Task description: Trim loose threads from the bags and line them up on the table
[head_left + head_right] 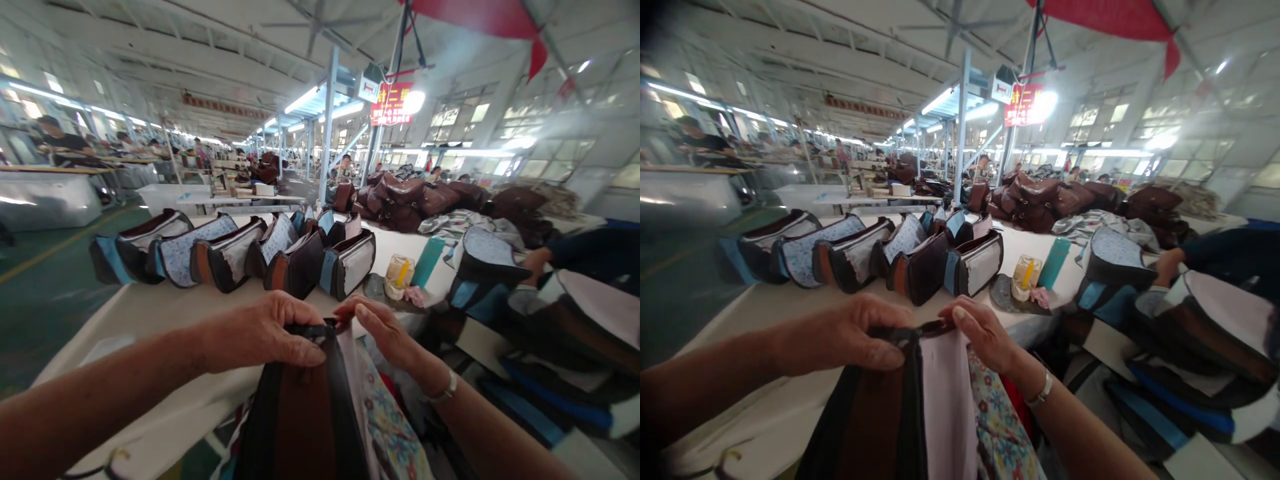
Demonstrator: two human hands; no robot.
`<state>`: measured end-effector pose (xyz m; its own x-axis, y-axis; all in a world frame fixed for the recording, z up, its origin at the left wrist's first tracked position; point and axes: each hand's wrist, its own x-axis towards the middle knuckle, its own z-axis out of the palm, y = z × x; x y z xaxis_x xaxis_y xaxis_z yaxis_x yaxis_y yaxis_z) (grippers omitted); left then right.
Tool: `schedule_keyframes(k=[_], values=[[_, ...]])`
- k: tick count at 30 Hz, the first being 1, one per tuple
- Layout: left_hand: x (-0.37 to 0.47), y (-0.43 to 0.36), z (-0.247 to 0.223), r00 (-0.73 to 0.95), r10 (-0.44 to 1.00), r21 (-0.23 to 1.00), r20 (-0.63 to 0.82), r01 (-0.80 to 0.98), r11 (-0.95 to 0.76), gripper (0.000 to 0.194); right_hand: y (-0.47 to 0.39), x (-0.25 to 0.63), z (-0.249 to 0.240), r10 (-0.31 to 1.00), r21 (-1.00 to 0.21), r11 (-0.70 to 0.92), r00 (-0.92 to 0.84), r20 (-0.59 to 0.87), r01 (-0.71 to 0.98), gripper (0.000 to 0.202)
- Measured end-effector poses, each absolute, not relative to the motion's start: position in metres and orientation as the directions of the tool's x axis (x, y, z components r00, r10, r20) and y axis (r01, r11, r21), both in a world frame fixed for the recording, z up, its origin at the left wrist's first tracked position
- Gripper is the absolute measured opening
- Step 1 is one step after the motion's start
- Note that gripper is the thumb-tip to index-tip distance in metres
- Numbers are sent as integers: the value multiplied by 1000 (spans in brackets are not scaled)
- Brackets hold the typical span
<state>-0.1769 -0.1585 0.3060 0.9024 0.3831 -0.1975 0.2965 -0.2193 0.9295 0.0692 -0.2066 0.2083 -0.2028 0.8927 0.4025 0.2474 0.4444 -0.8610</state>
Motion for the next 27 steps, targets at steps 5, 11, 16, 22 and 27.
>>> schedule_keyframes(k=[5,11,16,22,27], values=[[-170,-160,307,917,380,937,-123,233,-259,29,-227,54,246,831,-898,426,-438,342,108,33],[-158,-163,311,863,489,932,-125,270,-240,40,-220,56,253,847,-937,335,-405,344,-97,21],[-153,-159,308,847,498,940,-184,300,-163,30,-219,62,254,863,-944,319,-387,324,-77,21],[-144,-154,309,845,507,929,-171,310,-203,22,-213,64,255,867,-946,319,-384,317,-58,34],[-138,-147,307,858,488,934,-163,293,-203,20,-203,65,251,882,-964,232,-390,264,-129,23]])
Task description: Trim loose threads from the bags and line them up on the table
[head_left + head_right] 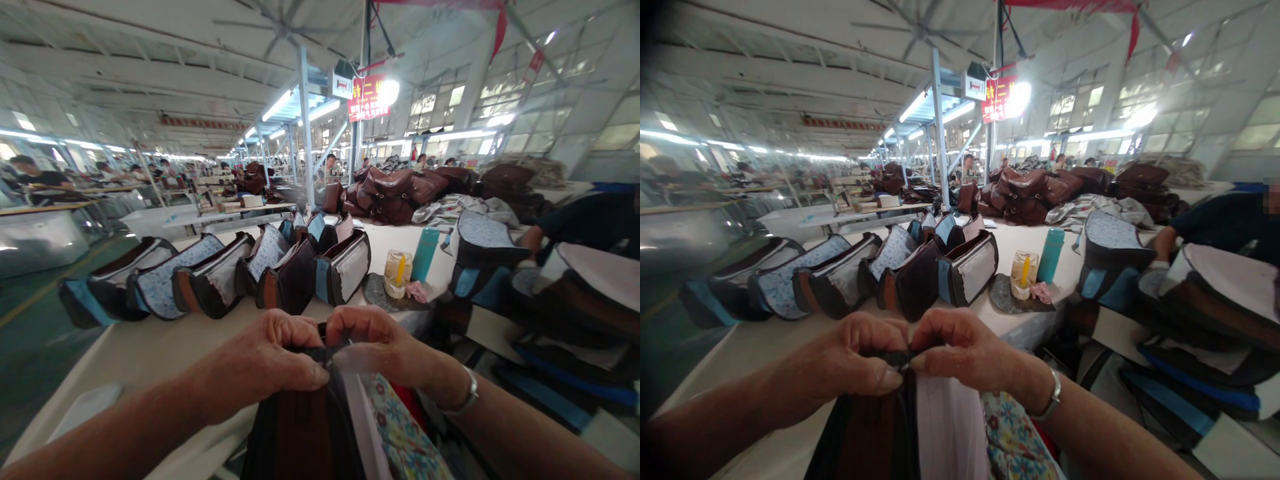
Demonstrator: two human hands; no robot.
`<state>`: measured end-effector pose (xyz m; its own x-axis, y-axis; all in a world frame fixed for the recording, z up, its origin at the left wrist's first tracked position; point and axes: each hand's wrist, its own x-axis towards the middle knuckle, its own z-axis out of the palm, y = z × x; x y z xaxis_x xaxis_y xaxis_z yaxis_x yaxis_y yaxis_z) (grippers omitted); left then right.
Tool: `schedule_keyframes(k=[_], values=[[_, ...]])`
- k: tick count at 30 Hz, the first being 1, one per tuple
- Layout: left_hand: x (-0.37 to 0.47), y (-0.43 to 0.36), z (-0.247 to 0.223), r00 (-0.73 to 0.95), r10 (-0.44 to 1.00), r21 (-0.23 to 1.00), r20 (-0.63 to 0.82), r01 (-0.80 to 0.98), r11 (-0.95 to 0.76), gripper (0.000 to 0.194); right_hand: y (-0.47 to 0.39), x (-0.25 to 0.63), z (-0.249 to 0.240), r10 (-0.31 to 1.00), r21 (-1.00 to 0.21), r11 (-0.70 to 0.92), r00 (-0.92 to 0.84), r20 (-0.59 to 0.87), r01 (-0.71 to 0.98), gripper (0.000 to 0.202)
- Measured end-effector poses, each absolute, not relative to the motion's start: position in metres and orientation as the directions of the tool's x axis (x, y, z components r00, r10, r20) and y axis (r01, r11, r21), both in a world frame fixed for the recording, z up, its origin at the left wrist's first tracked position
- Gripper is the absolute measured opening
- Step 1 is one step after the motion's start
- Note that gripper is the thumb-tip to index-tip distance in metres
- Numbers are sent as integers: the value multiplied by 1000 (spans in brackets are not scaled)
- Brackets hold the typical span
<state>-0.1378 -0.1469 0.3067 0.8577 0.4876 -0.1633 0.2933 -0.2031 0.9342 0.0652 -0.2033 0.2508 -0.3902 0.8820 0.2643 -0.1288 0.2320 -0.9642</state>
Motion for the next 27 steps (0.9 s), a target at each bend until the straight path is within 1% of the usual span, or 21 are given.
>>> schedule_keyframes(k=[2,4,7,9,12,14,17,20,23,25,27], values=[[-136,-145,306,858,481,931,-181,307,-197,22,-201,66,248,897,-967,224,-363,252,-117,20],[-134,-144,305,848,490,919,-200,335,-205,29,-200,67,247,914,-971,222,-326,240,-90,16],[-130,-143,303,817,535,884,-215,396,-249,35,-200,68,247,928,-971,234,-286,238,-49,11],[-127,-144,302,805,552,860,-217,426,-282,30,-201,68,247,932,-970,239,-273,239,-31,9],[-126,-144,302,812,547,838,-204,433,-331,21,-203,70,247,939,-980,190,-282,198,-55,12],[-127,-145,303,819,543,828,-184,427,-364,20,-205,71,248,938,-983,167,-296,181,-71,15],[-128,-146,303,835,528,816,-155,410,-408,20,-207,72,251,931,-981,187,-310,196,-56,18],[-127,-148,303,851,513,784,-112,393,-481,18,-206,71,254,929,-973,227,-308,206,33,16],[-124,-149,301,852,518,748,-78,394,-534,18,-205,69,256,929,-936,299,-280,241,185,5],[-123,-149,299,854,517,730,-57,389,-562,19,-206,68,256,923,-903,344,-269,275,257,5],[-123,-148,299,854,517,717,-54,394,-575,21,-210,68,254,909,-868,399,-254,331,294,6]])
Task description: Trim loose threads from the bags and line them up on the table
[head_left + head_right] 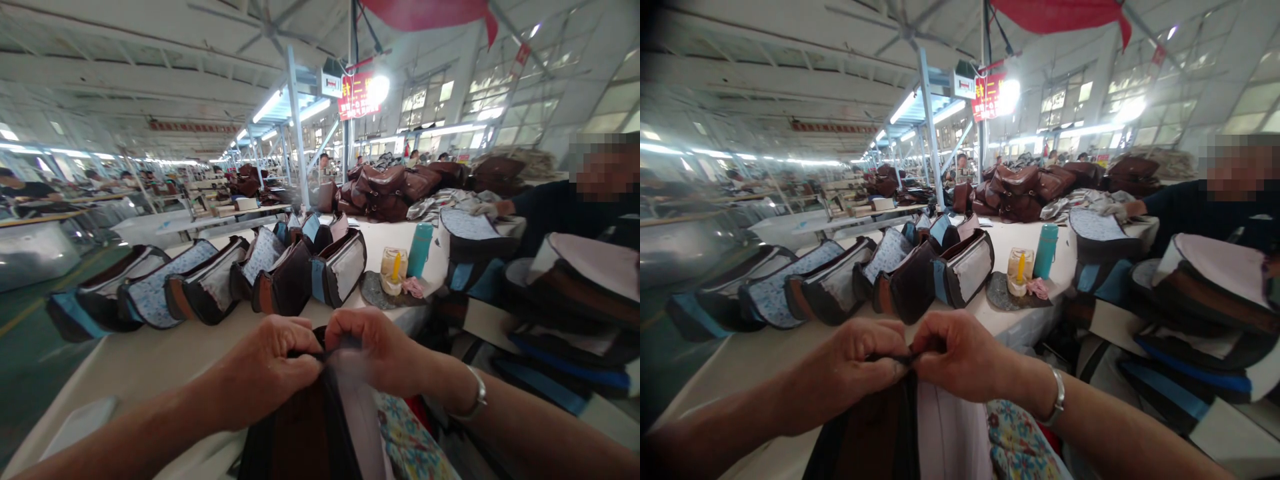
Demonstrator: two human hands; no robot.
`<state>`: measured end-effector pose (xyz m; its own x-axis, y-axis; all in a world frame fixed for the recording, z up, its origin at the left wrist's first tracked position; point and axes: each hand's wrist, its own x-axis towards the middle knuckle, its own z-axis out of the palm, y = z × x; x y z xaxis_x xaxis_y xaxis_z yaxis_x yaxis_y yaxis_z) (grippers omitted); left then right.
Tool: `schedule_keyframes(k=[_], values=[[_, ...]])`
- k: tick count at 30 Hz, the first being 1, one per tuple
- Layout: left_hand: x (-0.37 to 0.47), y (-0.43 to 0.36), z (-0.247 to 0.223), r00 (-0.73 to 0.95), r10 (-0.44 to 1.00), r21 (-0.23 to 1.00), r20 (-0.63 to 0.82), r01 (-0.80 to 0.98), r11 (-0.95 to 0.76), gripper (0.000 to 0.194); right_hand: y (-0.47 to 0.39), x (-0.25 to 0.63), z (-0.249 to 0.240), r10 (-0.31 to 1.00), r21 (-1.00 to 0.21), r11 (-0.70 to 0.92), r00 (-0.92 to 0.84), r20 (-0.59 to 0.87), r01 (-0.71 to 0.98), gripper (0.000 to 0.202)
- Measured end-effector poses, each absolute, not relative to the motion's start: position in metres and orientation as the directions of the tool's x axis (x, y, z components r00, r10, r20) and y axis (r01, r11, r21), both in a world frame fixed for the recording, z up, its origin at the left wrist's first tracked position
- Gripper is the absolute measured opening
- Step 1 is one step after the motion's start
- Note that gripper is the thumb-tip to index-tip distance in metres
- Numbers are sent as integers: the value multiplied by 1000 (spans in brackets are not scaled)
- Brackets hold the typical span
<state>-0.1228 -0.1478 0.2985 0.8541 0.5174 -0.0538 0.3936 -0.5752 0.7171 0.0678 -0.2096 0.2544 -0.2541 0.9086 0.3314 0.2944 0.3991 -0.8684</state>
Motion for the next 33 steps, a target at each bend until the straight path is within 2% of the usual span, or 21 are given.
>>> schedule_keyframes(k=[3,6,10,13,16,17,18,20,22,24,26,28,31,33], values=[[-125,-144,301,863,493,733,-106,403,-548,24,-215,68,250,825,-764,563,-267,498,314,6],[-127,-139,309,885,442,762,-147,386,-520,34,-217,71,248,655,-544,755,-374,657,367,7],[-126,-134,315,835,513,715,-200,482,-506,45,-217,77,249,524,-251,827,-529,667,503,14],[-127,-128,310,839,409,742,-358,521,-421,46,-219,81,246,460,-70,828,-603,652,556,17],[-130,-123,302,852,326,766,-409,515,-385,50,-225,82,240,393,31,835,-635,666,549,20],[-131,-123,300,860,322,762,-395,502,-408,49,-227,83,239,388,5,846,-624,678,533,21],[-132,-124,299,869,322,756,-376,489,-436,48,-230,84,238,407,-73,861,-596,692,503,21],[-132,-130,301,889,320,732,-328,453,-509,47,-233,86,239,534,-356,838,-482,695,415,21],[-130,-138,305,911,318,701,-261,405,-587,45,-233,89,245,727,-646,686,-352,590,334,24],[-128,-145,310,927,321,666,-193,364,-651,42,-229,92,254,830,-775,542,-349,435,325,27],[-126,-151,312,933,332,629,-137,341,-699,40,-223,92,262,814,-795,510,-482,323,328,28],[-126,-155,311,937,337,595,-95,325,-735,37,-220,89,268,741,-776,558,-597,306,295,23],[-127,-157,305,939,338,549,-61,314,-774,36,-222,83,266,684,-676,677,-587,433,290,17],[-129,-155,304,928,362,564,-83,343,-751,37,-227,80,261,666,-621,722,-551,502,307,17]])
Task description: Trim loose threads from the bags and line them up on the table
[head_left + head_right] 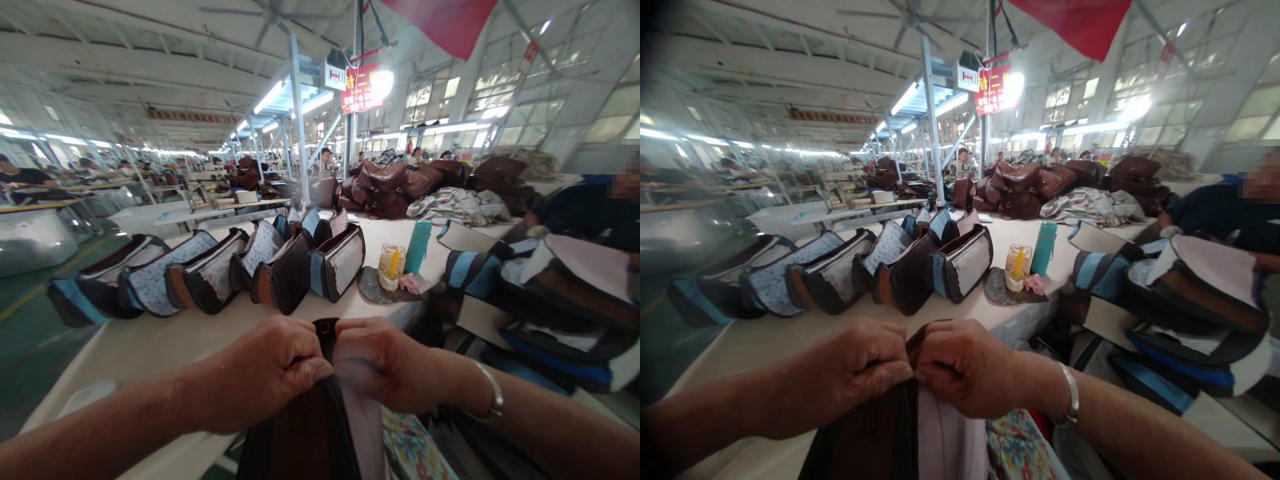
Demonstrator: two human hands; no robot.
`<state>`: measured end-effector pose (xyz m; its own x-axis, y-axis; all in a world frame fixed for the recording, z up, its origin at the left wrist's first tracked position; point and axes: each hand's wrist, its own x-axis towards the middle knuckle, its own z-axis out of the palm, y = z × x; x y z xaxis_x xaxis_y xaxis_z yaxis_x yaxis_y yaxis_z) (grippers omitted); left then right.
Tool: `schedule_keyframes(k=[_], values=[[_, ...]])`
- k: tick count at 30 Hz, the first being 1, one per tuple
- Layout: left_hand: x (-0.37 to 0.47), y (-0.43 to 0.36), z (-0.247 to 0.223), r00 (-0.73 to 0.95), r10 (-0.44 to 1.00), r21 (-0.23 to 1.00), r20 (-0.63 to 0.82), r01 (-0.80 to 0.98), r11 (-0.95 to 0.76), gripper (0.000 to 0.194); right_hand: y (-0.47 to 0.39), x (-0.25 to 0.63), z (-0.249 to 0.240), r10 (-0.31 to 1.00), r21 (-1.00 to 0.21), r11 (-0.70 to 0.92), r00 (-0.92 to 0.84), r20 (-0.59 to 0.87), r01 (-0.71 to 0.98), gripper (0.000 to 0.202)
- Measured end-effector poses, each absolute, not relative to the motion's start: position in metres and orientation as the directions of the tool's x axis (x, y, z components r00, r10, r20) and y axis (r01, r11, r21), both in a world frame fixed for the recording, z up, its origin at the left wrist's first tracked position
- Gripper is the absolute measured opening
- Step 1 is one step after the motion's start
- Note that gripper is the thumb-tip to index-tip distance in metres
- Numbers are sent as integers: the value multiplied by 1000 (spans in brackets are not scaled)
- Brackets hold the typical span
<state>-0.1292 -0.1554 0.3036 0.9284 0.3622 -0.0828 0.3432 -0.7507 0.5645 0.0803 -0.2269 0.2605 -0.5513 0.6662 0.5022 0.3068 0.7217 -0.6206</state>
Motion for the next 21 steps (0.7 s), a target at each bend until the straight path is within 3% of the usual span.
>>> schedule_keyframes(k=[3,6,9,14,21], values=[[-132,-147,306,926,350,688,-142,347,-637,43,-233,85,253,740,-734,627,-495,455,262,22],[-133,-133,306,950,295,794,-100,255,-551,55,-234,93,250,859,-918,363,-440,263,160,37],[-133,-117,295,954,284,850,-99,229,-474,60,-232,96,253,915,-974,196,-377,142,110,44],[-134,-100,284,976,203,883,-80,164,-440,51,-224,97,264,883,-961,207,-458,103,182,41],[-130,-115,317,982,177,872,-63,140,-470,34,-211,117,279,869,-883,386,-428,250,266,33]])
